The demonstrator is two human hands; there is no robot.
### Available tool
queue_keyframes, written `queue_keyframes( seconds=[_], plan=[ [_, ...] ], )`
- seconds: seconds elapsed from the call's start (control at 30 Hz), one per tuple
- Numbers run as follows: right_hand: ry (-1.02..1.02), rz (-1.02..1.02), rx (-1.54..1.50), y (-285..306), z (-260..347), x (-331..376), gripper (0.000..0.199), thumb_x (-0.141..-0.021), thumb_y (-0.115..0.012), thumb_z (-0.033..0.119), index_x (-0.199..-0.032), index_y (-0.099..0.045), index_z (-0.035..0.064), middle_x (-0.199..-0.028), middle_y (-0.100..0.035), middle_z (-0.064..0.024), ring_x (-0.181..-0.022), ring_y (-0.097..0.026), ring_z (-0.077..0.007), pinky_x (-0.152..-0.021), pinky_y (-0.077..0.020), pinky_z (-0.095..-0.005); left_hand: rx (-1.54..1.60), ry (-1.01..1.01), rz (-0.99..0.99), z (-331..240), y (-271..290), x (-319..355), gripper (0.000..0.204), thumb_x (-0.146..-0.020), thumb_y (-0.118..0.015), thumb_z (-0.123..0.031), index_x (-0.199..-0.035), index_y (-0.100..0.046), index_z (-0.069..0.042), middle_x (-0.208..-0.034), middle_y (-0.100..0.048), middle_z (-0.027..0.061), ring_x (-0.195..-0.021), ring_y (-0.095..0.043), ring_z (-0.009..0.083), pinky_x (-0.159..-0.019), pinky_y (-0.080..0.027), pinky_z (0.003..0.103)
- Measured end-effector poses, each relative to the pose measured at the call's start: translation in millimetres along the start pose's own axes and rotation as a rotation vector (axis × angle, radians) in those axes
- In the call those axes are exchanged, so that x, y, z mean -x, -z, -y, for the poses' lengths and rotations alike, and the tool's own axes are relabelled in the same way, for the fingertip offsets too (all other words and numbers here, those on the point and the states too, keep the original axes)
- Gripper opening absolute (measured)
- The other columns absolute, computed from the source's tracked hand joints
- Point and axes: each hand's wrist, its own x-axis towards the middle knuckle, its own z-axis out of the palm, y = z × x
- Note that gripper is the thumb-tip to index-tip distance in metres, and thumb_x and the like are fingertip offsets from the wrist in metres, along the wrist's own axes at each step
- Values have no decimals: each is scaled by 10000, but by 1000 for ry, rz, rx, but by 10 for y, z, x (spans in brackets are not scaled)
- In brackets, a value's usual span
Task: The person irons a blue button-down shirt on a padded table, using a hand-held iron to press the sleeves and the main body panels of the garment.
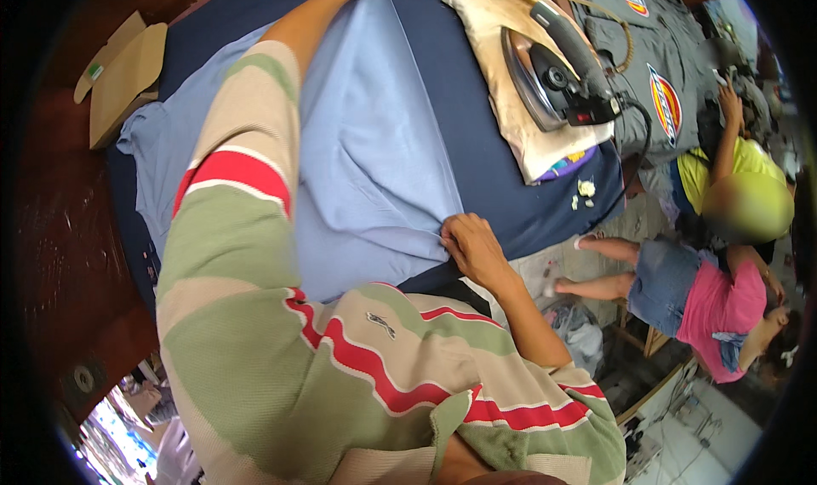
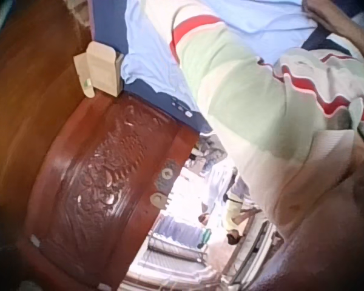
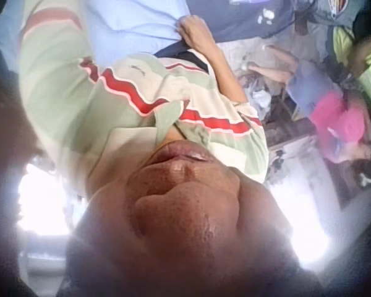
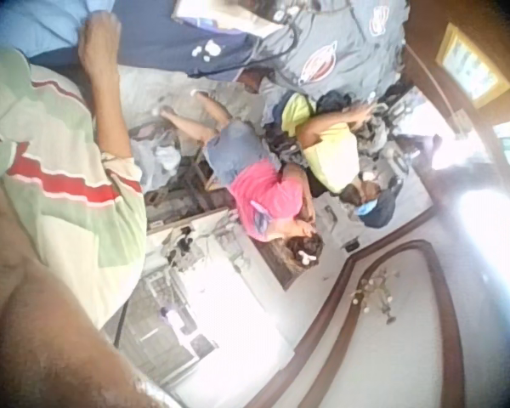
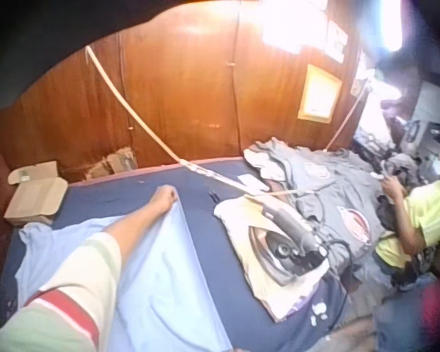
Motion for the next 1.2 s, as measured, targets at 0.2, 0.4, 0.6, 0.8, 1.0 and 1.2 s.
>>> queue_keyframes(
  seconds=[0.2,0.4,0.6,0.8,1.0,1.2],
  plan=[
    [44,-57,-112,241,-127,-89,156,-790,-626,128,-907,-561,47,-952,-568,-98,-867,-532,-299,-738,-403,-364,173,-116,-475,210,-196,543,619,-708,-721,-350,-1253,-517,-139,-1365,-446,138,-1241,-441,289,-998,-295,568],
    [131,-296,-2,367,-318,-1948,216,-836,-589,227,-947,-619,45,-838,-590,-138,-728,-576,-296,-643,-452,-378,213,-87,-352,-1285,-191,3386,218,-822,-583,-165,-998,-639,-49,-979,-640,119,-877,-608,285,-782,-459,393],
    [-34,-314,489,272,-559,-3938,451,-816,-568,440,-1026,-631,46,-1007,-643,-167,-958,-608,-346,-815,-469,-427,52,-372,-129,-2218,-730,4156,228,-772,-622,-178,-999,-631,-154,-790,-535,3,-780,-546,164,-806,-380,334],
    [143,-171,231,330,-726,-4269,312,-793,-623,312,-915,-621,25,-865,-664,-181,-844,-641,-324,-736,-489,-393,-7,-339,-78,-2204,-1112,4245,145,-773,-573,-141,-910,-606,-175,-772,-523,-13,-795,-561,144,-855,-370,338],
    [64,-394,15,404,-1016,-4560,167,-819,-622,202,-862,-603,42,-739,-629,-99,-724,-615,-241,-714,-474,-354,179,-435,-102,-2392,-1192,4251,133,-777,-572,-165,-909,-589,-166,-887,-549,-17,-850,-553,134,-909,-362,343],
    [91,-357,-139,524,-860,-4671,174,-800,-608,50,-961,-674,57,-789,-650,-75,-729,-598,-157,-689,-477,-280,161,-508,-19,-2517,-1135,4017,174,-848,-496,-185,-1000,-579,-179,-978,-559,-28,-901,-558,138,-902,-375,366]
  ],
)
